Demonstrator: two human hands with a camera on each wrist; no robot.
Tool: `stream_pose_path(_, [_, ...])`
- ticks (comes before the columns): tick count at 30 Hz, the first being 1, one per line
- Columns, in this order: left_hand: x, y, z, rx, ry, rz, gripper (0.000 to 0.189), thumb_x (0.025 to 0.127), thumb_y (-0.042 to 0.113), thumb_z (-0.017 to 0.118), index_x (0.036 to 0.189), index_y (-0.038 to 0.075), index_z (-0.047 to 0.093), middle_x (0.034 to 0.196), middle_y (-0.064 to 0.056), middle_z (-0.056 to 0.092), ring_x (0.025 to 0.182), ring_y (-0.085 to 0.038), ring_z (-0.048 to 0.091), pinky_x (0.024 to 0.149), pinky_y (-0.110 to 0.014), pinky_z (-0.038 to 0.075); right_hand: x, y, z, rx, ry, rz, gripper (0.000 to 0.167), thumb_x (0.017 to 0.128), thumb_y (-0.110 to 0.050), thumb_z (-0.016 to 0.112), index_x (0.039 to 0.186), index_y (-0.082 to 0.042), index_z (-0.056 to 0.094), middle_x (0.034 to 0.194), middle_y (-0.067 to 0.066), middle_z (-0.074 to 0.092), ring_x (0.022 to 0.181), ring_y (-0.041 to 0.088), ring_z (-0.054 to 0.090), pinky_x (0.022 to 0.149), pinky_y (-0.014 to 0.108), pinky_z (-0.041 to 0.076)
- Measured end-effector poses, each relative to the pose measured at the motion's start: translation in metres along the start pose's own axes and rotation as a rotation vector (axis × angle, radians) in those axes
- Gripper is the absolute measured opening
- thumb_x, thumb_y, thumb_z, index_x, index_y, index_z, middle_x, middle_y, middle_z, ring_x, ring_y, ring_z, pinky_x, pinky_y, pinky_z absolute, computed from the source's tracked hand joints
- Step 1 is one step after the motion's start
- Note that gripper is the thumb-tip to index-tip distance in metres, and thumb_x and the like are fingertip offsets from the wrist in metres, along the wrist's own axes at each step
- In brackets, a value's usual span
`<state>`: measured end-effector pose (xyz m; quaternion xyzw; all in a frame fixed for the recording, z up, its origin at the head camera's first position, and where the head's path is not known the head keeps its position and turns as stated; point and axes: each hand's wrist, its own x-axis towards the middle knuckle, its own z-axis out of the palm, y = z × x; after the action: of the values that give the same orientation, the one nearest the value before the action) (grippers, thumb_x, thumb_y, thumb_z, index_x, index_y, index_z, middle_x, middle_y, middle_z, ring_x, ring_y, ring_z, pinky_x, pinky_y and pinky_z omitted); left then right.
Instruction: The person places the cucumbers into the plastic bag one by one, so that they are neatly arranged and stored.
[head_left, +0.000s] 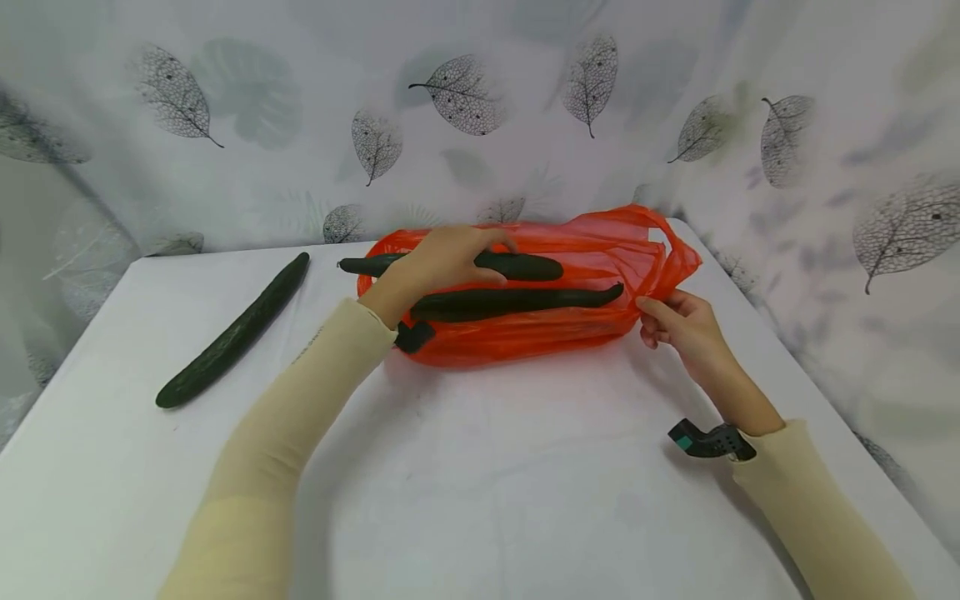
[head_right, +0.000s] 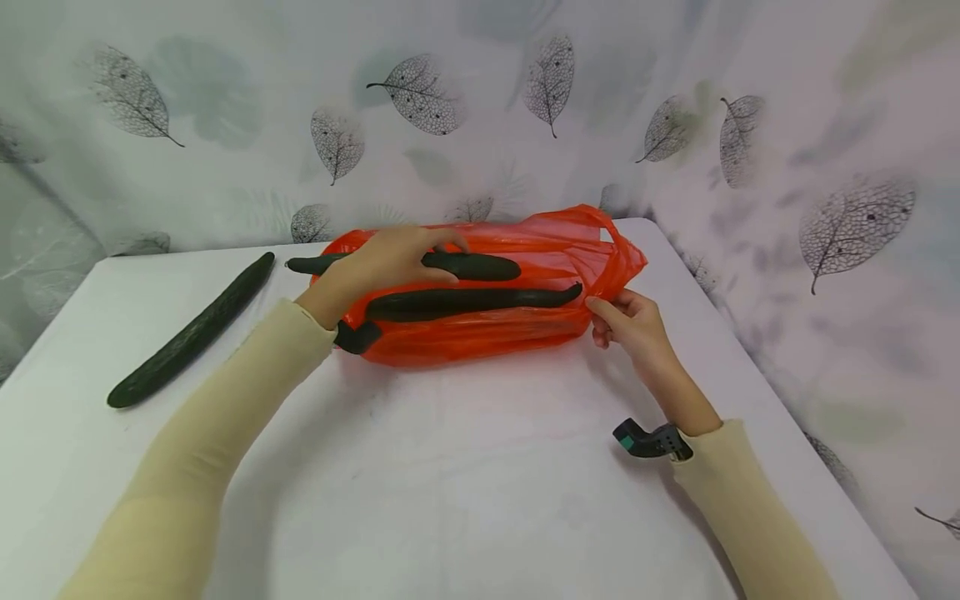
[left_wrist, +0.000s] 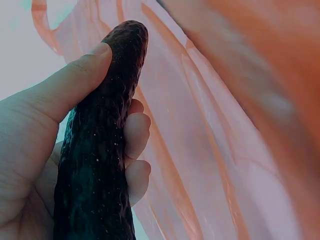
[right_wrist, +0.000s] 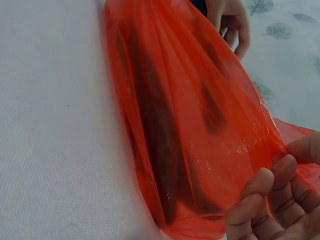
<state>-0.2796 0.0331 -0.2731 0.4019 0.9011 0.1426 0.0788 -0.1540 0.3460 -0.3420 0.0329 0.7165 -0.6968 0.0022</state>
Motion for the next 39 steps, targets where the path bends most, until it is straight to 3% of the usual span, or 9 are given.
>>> stream_pose_path(8, [0.016,0.012,0.005,0.039,-0.033,0.021,0.049,0.089,0.041,0.07,0.133,0.027,0.055,0.128,0.002,0.062,0.103,-0.019,0.058,0.085,-0.038,0.049,-0.001,0.001,0.001,-0.017,0.011,-0.02,0.014,0.097,-0.024,0.062,0.098,-0.01,0.059,0.066,-0.001,0.057,0.055,0.013,0.054,0.059,0.019,0.053])
stream_pose_path(23, [0.037,0.023,0.014,0.018,-0.061,0.062,0.049,0.091,0.039,0.067,0.135,0.024,0.051,0.131,-0.002,0.059,0.112,-0.021,0.056,0.095,-0.039,0.047,-0.001,0.0,0.004,-0.058,0.025,-0.033,0.012,0.098,-0.02,0.06,0.095,-0.009,0.059,0.064,-0.002,0.056,0.054,0.013,0.053,0.057,0.02,0.051])
stream_pose_path(30, [0.05,0.025,0.02,0.043,-0.104,0.087,0.048,0.093,0.035,0.067,0.136,0.021,0.051,0.138,-0.002,0.055,0.122,-0.022,0.053,0.1,-0.04,0.044,-0.002,-0.002,0.002,-0.017,0.019,-0.041,0.011,0.097,-0.019,0.061,0.095,-0.008,0.06,0.064,-0.001,0.055,0.054,0.013,0.053,0.057,0.021,0.051])
stream_pose_path(39, [0.059,0.018,0.031,-0.039,-0.128,0.048,0.048,0.093,0.032,0.066,0.137,0.021,0.048,0.136,-0.006,0.053,0.116,-0.022,0.052,0.102,-0.04,0.043,-0.003,-0.004,0.001,-0.033,0.014,-0.043,0.011,0.098,-0.018,0.06,0.096,-0.007,0.058,0.064,-0.001,0.055,0.055,0.014,0.053,0.058,0.021,0.052])
